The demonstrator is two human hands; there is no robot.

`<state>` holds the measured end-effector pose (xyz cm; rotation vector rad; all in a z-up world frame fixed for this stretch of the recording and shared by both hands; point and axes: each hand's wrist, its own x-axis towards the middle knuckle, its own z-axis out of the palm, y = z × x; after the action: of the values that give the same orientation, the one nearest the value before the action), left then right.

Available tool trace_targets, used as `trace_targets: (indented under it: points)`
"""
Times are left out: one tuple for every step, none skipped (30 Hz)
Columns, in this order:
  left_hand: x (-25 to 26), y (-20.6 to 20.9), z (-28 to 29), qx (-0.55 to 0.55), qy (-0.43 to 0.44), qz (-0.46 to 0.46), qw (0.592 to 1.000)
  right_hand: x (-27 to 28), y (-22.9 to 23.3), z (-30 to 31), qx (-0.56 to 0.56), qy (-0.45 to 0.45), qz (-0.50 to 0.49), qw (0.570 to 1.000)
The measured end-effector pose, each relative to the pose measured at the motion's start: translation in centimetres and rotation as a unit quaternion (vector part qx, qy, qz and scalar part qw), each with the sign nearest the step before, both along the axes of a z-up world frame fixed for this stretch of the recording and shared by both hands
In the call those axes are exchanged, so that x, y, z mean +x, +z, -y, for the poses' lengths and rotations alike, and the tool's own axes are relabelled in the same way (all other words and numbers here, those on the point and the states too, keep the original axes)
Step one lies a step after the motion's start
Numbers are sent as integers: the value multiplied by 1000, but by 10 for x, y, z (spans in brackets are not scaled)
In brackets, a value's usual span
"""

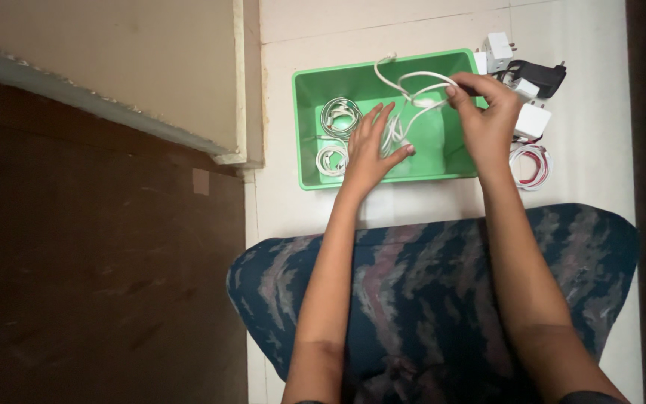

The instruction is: The person sits on the floor and sorts a green bin of tangled cables and chargers. They remove each item, separate chargers from cables, and place them into distinct piles on the floor. The bin is emptied and set aside as the sorting continues.

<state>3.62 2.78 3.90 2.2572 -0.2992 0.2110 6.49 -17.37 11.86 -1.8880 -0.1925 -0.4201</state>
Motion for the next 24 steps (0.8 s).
trace_targets:
  points:
    - [0,-1,0,-23,1,-37,999,2,-2,0,20,2,-18,1000]
    - [-2,-3,-1,-46,3,-75,996,3,-5,-1,40,5,-37,998]
    - [-3,-5,-1,-69,4,-112,991,5,-7,-1,60,7,-57,997]
    - [-4,-10,-1,-83,14,-130,988,5,-10,0,71,8,-66,995]
    - [-6,-15,-1,-97,24,-148,984,5,-14,0,82,9,-75,994]
    - [-7,-21,-1,-111,34,-165,979,6,-17,0,94,10,-84,992]
    - [-5,-27,-2,-103,46,-131,985,7,-20,0,106,8,-87,990]
    - [-1,-34,-3,-94,57,-96,989,8,-23,1,119,6,-90,989]
    - [3,-40,-4,-86,68,-62,992,8,-27,3,131,3,-93,987]
    - [7,-46,-6,-121,89,-86,985,9,-30,5,126,-1,-92,988]
    - [10,-51,-9,-156,109,-110,976,9,-34,8,120,-5,-91,989]
    - [12,-55,-11,-190,128,-135,964,9,-37,11,114,-10,-90,989]
    - [14,-58,-14,-232,131,-122,956,9,-41,14,97,-11,-91,991]
    - [15,-59,-18,-274,134,-109,946,10,-45,17,79,-11,-91,993]
    - [16,-60,-20,-315,137,-95,934,10,-49,19,62,-12,-92,994]
    - [17,-59,-23,-339,144,-100,924,10,-53,21,54,-19,-100,993]
    - [18,-58,-25,-362,151,-105,914,8,-56,23,46,-26,-108,993]
    - [18,-57,-27,-386,158,-112,902,7,-60,24,37,-34,-116,992]
    - [18,-55,-29,-393,169,-128,895,6,-62,27,40,-39,-111,992]
    - [17,-54,-32,-400,181,-145,887,5,-64,29,42,-45,-106,992]
    - [16,-53,-34,-406,192,-162,878,4,-66,32,44,-51,-101,993]
    - [16,-51,-36,-423,196,-152,871,4,-67,35,41,-56,-99,993]
    - [16,-48,-38,-440,200,-142,864,3,-69,38,38,-61,-97,993]
    - [18,-45,-39,-457,203,-130,856,4,-69,41,34,-66,-94,993]
